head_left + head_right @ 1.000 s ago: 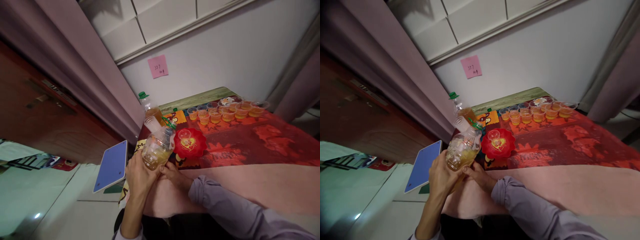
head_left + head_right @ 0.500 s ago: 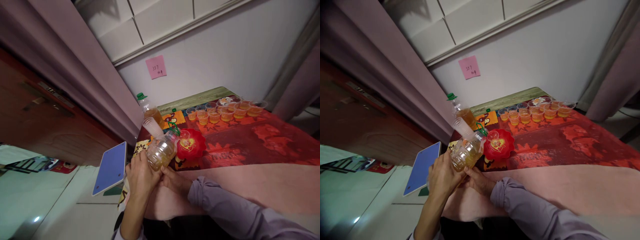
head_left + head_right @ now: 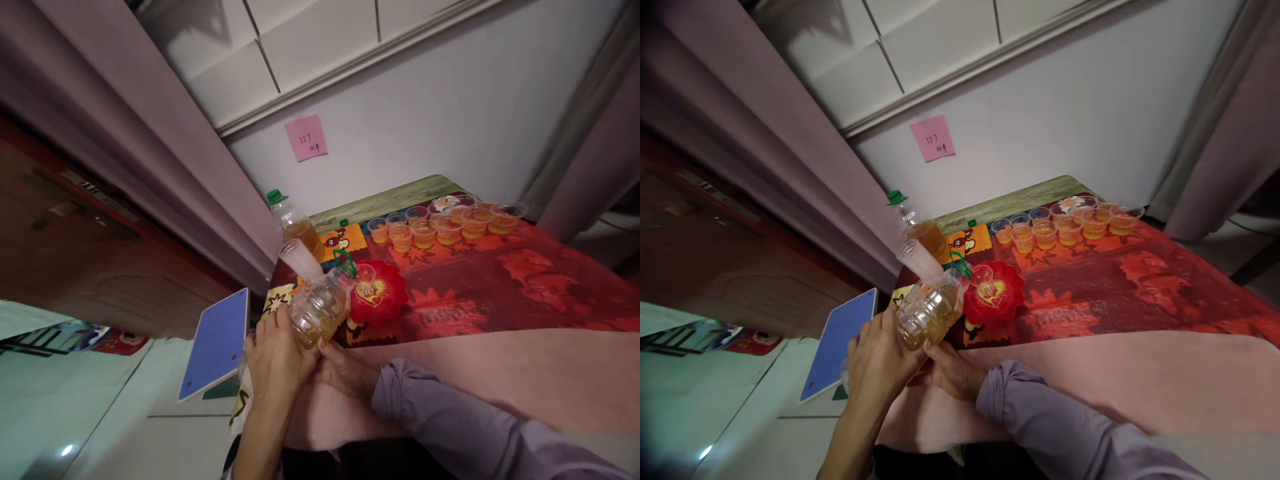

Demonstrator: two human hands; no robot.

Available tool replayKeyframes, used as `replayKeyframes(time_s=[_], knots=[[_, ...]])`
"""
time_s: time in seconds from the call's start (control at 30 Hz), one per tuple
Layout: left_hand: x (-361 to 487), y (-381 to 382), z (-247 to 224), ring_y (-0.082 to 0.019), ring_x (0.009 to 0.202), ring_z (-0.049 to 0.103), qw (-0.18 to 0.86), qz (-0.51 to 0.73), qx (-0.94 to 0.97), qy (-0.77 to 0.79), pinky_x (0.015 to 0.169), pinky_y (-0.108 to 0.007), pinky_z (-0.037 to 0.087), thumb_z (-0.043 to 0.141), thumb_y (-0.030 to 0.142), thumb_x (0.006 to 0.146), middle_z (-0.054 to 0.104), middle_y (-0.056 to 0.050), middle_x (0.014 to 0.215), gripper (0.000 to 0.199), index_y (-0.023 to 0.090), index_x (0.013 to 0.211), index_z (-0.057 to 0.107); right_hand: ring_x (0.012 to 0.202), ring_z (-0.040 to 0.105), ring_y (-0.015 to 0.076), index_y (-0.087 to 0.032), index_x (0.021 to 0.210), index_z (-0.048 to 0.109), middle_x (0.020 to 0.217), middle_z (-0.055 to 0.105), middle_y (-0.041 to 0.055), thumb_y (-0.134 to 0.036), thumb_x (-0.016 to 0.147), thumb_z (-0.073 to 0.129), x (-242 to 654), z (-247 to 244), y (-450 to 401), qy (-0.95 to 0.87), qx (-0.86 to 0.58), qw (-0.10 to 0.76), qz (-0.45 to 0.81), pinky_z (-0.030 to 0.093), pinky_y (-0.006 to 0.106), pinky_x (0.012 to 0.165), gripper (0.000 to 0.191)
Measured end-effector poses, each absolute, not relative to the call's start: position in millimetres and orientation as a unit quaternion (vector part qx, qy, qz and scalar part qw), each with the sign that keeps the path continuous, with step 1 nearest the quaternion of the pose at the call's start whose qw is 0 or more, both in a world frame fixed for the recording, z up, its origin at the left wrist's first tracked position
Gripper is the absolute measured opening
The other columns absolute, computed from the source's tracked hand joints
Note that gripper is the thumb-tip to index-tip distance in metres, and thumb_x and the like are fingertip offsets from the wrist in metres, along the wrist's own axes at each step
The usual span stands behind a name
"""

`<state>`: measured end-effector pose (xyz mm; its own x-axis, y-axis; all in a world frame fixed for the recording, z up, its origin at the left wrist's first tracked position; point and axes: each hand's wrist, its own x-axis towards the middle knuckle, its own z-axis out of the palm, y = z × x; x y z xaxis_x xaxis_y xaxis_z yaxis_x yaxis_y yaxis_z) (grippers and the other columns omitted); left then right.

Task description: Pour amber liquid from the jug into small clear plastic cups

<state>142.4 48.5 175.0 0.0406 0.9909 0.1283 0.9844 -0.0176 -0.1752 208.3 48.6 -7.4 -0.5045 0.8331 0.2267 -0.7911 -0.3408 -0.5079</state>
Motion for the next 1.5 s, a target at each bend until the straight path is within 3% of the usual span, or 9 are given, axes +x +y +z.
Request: replayKeyframes(time_s=[0.2, 0.57, 0.9, 1.5], knots=[[140.1, 49.0, 174.6, -0.043, 0.124, 0.068, 0.112, 0.012, -0.722, -0.683, 0.099, -0.052, 0.05, 0.072, 0.046, 0.086, 0.076, -0.022, 0.138, 0.058, 0.016, 0.136, 0.065, 0.157, 0.054, 0.0373, -0.029, 0.156, 0.059, 0.157, 0.067, 0.017, -0.08, 0.097, 0.073, 211.5, 0.9, 46.5, -0.292, -0.03, 0.492, 0.82, 0.05, 0.068, 0.122, 0.079], [146.7, 49.1, 180.0, -0.042, 0.123, 0.069, 0.124, 0.028, -0.72, -0.682, 0.098, -0.049, 0.049, 0.075, 0.045, 0.085, 0.076, -0.021, 0.131, 0.052, 0.018, 0.129, 0.067, 0.153, 0.058, 0.0347, -0.03, 0.16, 0.056, 0.16, 0.066, 0.0165, -0.083, 0.099, 0.069, 213.6, 4.5, 43.9, -0.296, -0.026, 0.484, 0.823, 0.048, 0.065, 0.124, 0.082], [148.5, 49.9, 180.6, -0.043, 0.126, 0.068, 0.12, 0.032, -0.722, -0.681, 0.097, -0.05, 0.048, 0.074, 0.045, 0.087, 0.076, -0.022, 0.133, 0.061, 0.015, 0.14, 0.064, 0.153, 0.058, 0.0351, -0.031, 0.159, 0.057, 0.159, 0.067, 0.0162, -0.084, 0.098, 0.069, 212.4, 7.0, 43.6, -0.288, -0.026, 0.497, 0.818, 0.05, 0.064, 0.122, 0.082], [148.5, 53.5, 179.8, -0.044, 0.124, 0.07, 0.126, 0.028, -0.727, -0.675, 0.098, -0.05, 0.048, 0.073, 0.047, 0.087, 0.078, -0.022, 0.13, 0.057, 0.017, 0.134, 0.065, 0.149, 0.062, 0.0354, -0.029, 0.156, 0.061, 0.154, 0.071, 0.0166, -0.085, 0.097, 0.07, 216.5, 11.8, 45.0, -0.29, -0.01, 0.496, 0.818, 0.049, 0.065, 0.123, 0.082]])
